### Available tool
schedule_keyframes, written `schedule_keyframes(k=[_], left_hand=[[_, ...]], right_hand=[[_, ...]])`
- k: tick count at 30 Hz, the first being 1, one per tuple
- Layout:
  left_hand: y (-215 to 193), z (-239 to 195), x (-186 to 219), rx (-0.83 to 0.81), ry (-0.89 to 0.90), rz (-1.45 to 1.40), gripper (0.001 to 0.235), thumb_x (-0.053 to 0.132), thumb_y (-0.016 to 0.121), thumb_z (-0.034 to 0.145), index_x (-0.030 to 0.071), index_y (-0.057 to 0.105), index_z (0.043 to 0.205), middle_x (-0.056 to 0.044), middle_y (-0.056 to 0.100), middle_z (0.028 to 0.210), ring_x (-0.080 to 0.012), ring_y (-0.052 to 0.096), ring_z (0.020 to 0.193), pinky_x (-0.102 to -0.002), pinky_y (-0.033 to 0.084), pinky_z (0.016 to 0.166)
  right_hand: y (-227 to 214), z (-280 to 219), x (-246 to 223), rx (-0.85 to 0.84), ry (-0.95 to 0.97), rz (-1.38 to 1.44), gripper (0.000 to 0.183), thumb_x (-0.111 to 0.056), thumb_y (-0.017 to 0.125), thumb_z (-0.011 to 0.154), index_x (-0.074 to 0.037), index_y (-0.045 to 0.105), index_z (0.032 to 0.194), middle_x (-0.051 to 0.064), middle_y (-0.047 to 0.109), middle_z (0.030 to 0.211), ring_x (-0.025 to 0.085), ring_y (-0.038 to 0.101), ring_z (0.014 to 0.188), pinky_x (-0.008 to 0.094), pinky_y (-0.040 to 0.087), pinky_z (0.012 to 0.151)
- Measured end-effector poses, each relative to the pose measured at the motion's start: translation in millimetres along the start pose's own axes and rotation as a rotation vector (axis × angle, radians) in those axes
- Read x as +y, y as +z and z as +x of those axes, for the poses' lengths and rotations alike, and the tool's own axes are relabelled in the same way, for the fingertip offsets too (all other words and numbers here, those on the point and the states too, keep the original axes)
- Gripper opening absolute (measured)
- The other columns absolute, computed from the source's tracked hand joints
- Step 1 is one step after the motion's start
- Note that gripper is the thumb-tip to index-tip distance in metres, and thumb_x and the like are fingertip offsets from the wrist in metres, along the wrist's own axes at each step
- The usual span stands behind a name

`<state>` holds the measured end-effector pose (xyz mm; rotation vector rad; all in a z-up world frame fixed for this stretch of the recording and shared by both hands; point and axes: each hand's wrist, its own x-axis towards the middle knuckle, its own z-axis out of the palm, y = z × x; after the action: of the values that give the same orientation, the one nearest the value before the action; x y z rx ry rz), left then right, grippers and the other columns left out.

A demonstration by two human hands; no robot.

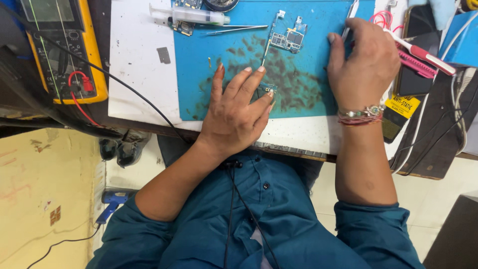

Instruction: The person cleans a small circuit board with a toothbrush, then uses a soldering iron and tweezers to solder components onto the board. The person also uses a syringe to apply a liquid substance to the board.

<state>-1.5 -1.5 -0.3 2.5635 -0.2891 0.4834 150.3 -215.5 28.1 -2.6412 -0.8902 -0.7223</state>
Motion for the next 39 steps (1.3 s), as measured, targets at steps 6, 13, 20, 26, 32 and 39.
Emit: schedule_keyframes(k=[6, 13, 20, 26, 32, 39], left_hand=[[-1.5, 0.9, 0.5, 0.003, -0.006, -0.022, 0.021, 0.025, 0.073, 0.098, 0.013, 0.077, 0.114, -0.015, 0.056, 0.147, -0.0298, 0.049, 0.139, -0.060, 0.018, 0.126], [-1.7, 0.8, -0.1, 0.000, 0.005, -0.017, 0.022, 0.025, 0.073, 0.098, 0.012, 0.077, 0.114, -0.016, 0.056, 0.147, -0.0297, 0.049, 0.139, -0.061, 0.017, 0.126], [-0.3, 1.8, -0.6, -0.007, -0.011, -0.026, 0.022, 0.025, 0.072, 0.098, 0.012, 0.076, 0.115, -0.015, 0.056, 0.147, -0.0295, 0.050, 0.139, -0.061, 0.018, 0.126], [-0.8, 0.8, -0.3, -0.014, -0.016, -0.024, 0.023, 0.025, 0.072, 0.099, 0.013, 0.076, 0.118, -0.014, 0.056, 0.147, -0.0293, 0.050, 0.139, -0.061, 0.019, 0.126], [0.1, 1.9, -0.6, -0.019, -0.011, -0.017, 0.023, 0.026, 0.073, 0.098, 0.013, 0.076, 0.117, -0.014, 0.057, 0.146, -0.0286, 0.051, 0.138, -0.061, 0.019, 0.126], [0.7, 1.1, -1.0, -0.020, -0.011, -0.015, 0.024, 0.026, 0.073, 0.099, 0.013, 0.076, 0.118, -0.013, 0.057, 0.146, -0.0276, 0.050, 0.138, -0.061, 0.018, 0.127]], right_hand=[[-5.7, 3.5, -10.2, 0.055, 0.172, 0.293, 0.009, 0.004, 0.069, 0.100, -0.003, 0.071, 0.105, 0.011, 0.074, 0.104, 0.026, 0.073, 0.088, 0.035, 0.056, 0.073], [-30.0, -20.4, -25.4, 0.111, 0.692, 1.432, 0.035, 0.002, 0.058, 0.089, -0.007, 0.062, 0.122, 0.002, 0.068, 0.106, 0.011, 0.068, 0.085, 0.028, 0.059, 0.077], [-16.1, -76.4, -38.0, -0.206, 0.699, 1.323, 0.016, -0.005, 0.064, 0.110, 0.004, 0.064, 0.123, 0.005, 0.070, 0.091, 0.008, 0.065, 0.078, 0.023, 0.052, 0.072], [-26.8, -68.1, -61.6, -0.266, 0.516, 0.927, 0.016, 0.002, 0.079, 0.093, 0.003, 0.075, 0.109, 0.011, 0.075, 0.099, 0.011, 0.067, 0.087, 0.024, 0.053, 0.077], [-24.8, -69.5, -71.4, -0.196, 0.479, 0.936, 0.016, 0.007, 0.076, 0.091, 0.002, 0.076, 0.107, 0.012, 0.078, 0.105, 0.014, 0.073, 0.092, 0.026, 0.058, 0.083], [-20.6, -70.2, -74.2, -0.140, 0.445, 0.863, 0.012, 0.007, 0.075, 0.090, 0.002, 0.075, 0.101, 0.013, 0.077, 0.103, 0.015, 0.074, 0.090, 0.026, 0.059, 0.081]])
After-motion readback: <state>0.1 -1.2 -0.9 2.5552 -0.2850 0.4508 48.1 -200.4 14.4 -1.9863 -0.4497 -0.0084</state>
